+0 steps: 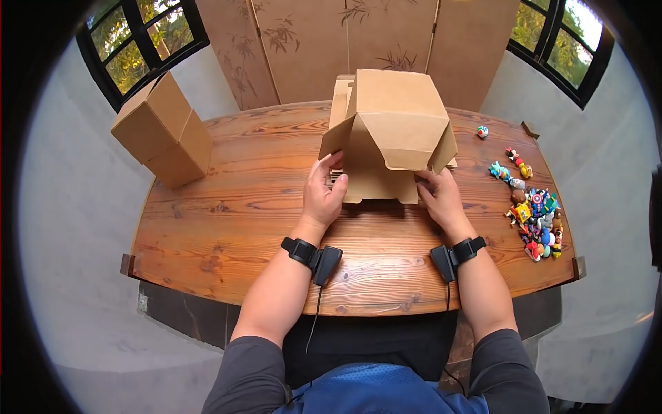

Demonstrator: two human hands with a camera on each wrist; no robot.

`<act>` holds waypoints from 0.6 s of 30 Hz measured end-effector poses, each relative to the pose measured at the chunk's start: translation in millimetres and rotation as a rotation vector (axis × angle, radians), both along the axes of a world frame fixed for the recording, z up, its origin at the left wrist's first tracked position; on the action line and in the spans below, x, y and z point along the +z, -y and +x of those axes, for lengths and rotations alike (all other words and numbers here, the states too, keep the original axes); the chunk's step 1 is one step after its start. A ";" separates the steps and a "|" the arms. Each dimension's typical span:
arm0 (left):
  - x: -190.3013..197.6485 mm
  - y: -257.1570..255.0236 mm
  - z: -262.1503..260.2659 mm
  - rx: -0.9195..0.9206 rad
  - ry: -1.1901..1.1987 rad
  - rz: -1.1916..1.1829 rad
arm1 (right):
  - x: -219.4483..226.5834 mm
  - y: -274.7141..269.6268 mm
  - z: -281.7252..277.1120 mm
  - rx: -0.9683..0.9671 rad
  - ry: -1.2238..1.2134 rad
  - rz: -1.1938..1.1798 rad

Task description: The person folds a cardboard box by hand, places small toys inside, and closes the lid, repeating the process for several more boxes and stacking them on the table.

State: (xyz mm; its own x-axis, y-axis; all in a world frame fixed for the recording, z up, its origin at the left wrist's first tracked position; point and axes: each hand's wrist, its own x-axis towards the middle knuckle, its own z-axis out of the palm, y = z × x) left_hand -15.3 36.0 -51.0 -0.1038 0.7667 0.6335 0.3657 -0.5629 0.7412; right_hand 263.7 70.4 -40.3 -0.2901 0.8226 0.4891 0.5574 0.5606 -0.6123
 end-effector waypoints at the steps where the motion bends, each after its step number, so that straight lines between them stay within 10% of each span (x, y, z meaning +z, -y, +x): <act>1: 0.5 0.3 0.5 -0.001 0.007 0.002 | -0.3 -0.3 -0.5 -0.001 -0.003 0.000; 18: 15.3 11.4 1.6 -0.018 0.036 0.201 | 5.9 -1.6 1.7 0.047 0.021 0.193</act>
State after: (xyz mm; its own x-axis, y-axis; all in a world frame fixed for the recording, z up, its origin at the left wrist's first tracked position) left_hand -13.7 24.6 -35.8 -0.1166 0.6268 0.7704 0.3290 -0.7075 0.6255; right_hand 265.4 72.0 -34.4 -0.3381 0.6996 0.6295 0.5392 0.6922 -0.4797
